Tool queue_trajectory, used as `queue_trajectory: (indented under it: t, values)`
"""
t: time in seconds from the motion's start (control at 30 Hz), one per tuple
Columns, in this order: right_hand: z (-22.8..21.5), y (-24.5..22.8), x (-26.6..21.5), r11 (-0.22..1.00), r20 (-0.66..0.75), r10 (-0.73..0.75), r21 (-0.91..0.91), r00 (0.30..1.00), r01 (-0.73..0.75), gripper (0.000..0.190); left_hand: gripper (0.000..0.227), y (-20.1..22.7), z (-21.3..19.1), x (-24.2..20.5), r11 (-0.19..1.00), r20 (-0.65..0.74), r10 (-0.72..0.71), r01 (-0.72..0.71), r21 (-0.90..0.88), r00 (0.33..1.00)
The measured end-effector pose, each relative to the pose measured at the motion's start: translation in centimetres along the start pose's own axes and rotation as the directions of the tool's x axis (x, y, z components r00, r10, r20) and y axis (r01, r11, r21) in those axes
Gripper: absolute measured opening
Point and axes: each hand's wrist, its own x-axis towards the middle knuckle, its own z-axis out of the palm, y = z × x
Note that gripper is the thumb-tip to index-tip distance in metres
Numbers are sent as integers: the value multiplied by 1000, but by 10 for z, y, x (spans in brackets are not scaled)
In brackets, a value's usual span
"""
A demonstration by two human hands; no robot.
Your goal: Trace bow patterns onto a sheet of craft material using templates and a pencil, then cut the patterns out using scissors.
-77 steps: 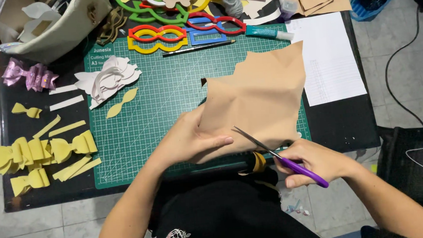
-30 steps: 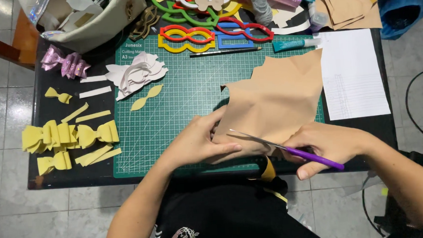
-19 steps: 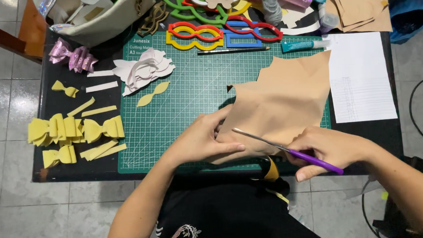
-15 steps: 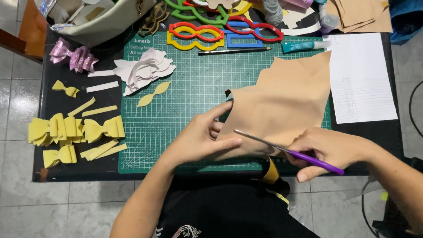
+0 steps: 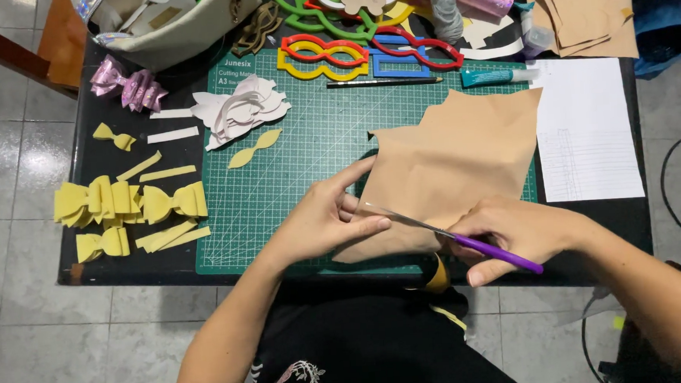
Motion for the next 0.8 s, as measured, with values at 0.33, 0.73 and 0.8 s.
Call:
queue_trajectory:
  t: [0.33,0.73,0.8]
  values:
    - [6,7,-1,1000,-36,3,-30,999,-4,53,86,12,-3,-2,998,35,-46,48,-41,998]
    - [-2,-6,21,999,-21,8,40,1000,-7,56,92,-20,-3,7,962,126,42,-6,-272,991]
    - [2,2,20,999,-50,-1,46,999,3,55,89,-19,-6,8,973,134,105,-74,-219,985]
